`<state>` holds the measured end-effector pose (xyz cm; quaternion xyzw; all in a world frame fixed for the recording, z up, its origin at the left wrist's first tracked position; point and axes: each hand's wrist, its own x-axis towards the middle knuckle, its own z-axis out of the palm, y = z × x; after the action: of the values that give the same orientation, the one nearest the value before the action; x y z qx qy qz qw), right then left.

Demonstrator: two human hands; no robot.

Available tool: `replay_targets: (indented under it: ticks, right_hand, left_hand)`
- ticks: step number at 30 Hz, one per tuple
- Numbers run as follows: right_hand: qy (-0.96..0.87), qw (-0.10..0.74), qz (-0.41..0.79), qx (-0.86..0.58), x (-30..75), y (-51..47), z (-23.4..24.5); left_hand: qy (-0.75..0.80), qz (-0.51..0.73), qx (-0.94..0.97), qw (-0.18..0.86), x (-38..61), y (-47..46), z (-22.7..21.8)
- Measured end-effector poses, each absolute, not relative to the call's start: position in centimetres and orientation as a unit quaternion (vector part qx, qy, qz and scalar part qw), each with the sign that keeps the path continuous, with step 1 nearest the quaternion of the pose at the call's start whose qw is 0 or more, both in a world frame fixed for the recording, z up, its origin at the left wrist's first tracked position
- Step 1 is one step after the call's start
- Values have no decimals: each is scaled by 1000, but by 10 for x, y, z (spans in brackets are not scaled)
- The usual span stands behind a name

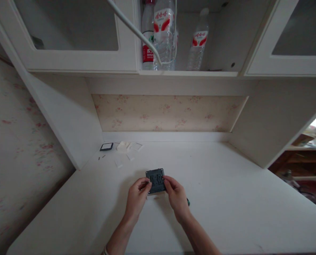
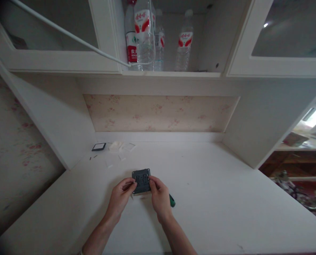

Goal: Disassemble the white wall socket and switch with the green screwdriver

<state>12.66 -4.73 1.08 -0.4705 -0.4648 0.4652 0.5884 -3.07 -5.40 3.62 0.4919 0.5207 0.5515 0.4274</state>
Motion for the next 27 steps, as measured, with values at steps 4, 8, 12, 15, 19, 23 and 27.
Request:
replay_targets:
  ticks: [4,8,12,15,19,23,27]
  right_hand:
    - [-456,589,468,-476,126,-47,12]
    - [-464,579,475,-472,127,-49,18]
    - [-498,567,442,-484,131,-50,22]
    - [-526,549,435,-482,134,-51,28]
    - [-567,526,398,-494,138,-54,38]
    - [-580,519,363,-512,141,-56,41]
    - [-583,517,345,-523,145,-55,39]
  left_hand:
    - [518,553,476,446,-29,-55,40]
    - [519,547,480,448,-28,-56,43]
    - [514,541,481,460,-28,-56,43]
    - [519,539,477,461,-28,-55,41]
    - [514,534,505,442,-28,-53,40]
    - [511,545,568,346,-27,-53,43]
    - [515,543,616,247,-25,-52,48]
